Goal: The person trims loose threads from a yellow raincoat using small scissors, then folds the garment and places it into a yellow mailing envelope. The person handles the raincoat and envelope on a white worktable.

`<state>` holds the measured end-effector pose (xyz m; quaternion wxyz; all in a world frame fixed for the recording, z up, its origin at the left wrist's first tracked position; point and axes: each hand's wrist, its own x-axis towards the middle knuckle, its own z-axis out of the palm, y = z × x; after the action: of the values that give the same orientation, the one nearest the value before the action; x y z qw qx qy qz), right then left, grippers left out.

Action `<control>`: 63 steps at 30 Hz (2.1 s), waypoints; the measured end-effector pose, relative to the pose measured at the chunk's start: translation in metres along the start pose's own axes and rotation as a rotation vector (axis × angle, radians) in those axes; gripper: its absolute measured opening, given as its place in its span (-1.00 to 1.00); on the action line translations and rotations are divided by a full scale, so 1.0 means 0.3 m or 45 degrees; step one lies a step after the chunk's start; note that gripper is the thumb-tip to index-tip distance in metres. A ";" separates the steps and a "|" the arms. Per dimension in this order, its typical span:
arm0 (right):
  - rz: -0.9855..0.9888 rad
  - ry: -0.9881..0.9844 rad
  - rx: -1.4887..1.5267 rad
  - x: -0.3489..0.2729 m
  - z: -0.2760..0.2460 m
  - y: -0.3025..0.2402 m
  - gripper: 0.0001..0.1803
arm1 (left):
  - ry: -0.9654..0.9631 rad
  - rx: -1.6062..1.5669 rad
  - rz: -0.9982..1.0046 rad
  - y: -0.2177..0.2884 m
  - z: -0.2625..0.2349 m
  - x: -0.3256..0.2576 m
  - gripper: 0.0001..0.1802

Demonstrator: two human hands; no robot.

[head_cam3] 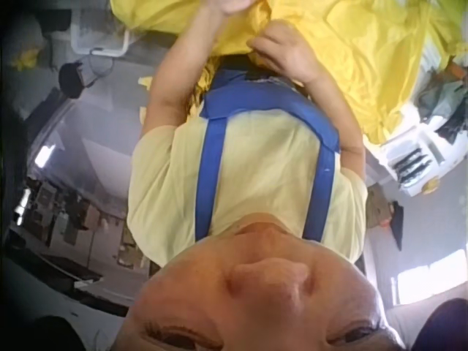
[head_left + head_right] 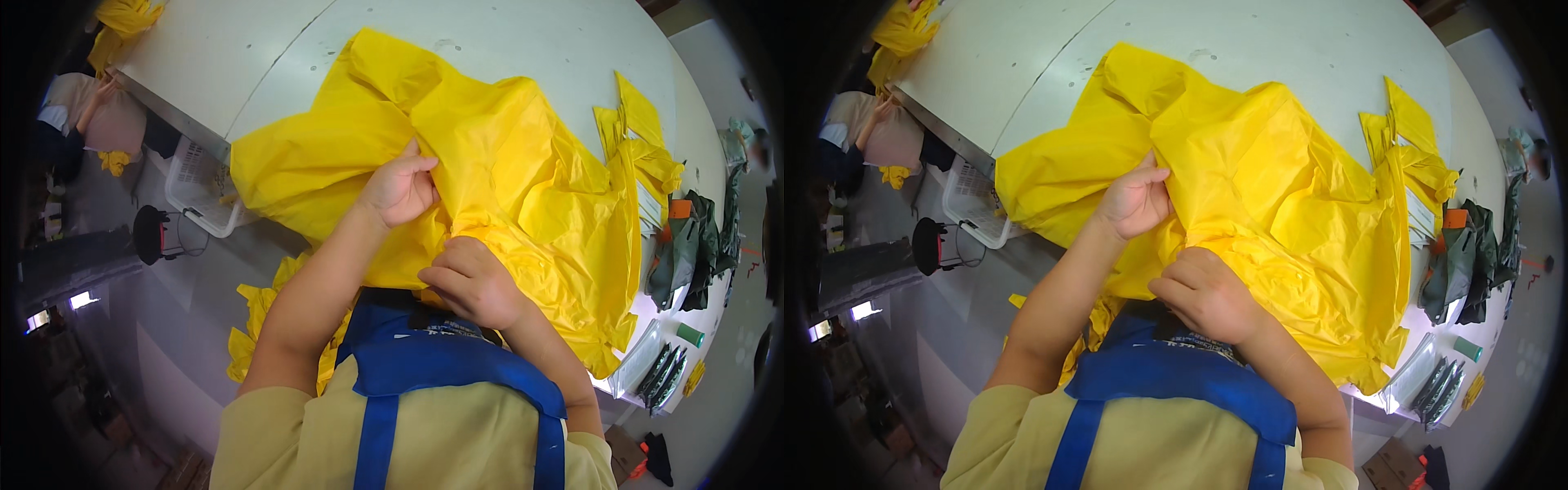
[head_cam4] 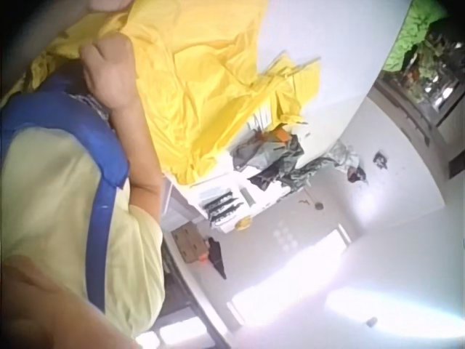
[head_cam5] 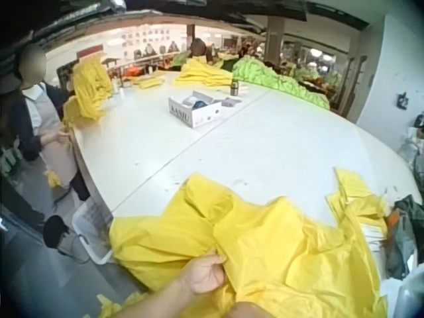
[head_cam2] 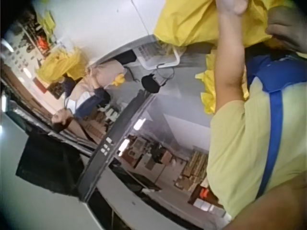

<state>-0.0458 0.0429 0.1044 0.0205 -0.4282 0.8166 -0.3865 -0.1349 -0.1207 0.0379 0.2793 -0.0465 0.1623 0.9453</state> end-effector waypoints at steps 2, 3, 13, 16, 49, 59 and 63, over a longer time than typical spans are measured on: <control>0.021 0.125 0.093 -0.007 -0.016 -0.010 -0.72 | 0.151 0.007 0.058 0.000 0.008 -0.015 -0.37; 0.029 0.187 0.140 -0.013 -0.025 -0.013 -0.71 | 0.227 0.011 0.088 -0.002 0.012 -0.027 -0.34; 0.178 0.209 0.166 -0.045 -0.048 -0.016 -0.66 | 0.150 -0.120 -0.268 -0.008 -0.022 -0.174 -0.77; 0.228 0.242 0.119 -0.036 -0.060 -0.029 -0.65 | 0.276 -0.087 -0.131 -0.008 0.069 -0.213 -0.77; 0.840 1.059 0.338 -0.169 -0.128 0.130 -0.87 | 1.645 1.486 0.848 0.231 -0.508 -0.491 -0.33; 1.386 1.183 -0.059 -0.543 -0.162 0.301 -0.62 | 1.205 0.938 0.004 0.389 -0.627 -0.828 -0.23; 2.438 0.898 -1.233 -1.289 -0.115 0.205 -0.33 | 0.825 0.974 0.070 0.564 -0.457 -0.973 -0.17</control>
<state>0.1442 0.3613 -0.0263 -0.0916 0.5442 0.8327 0.0462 0.0179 -0.4499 0.0081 0.1867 -0.2277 0.5768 0.7620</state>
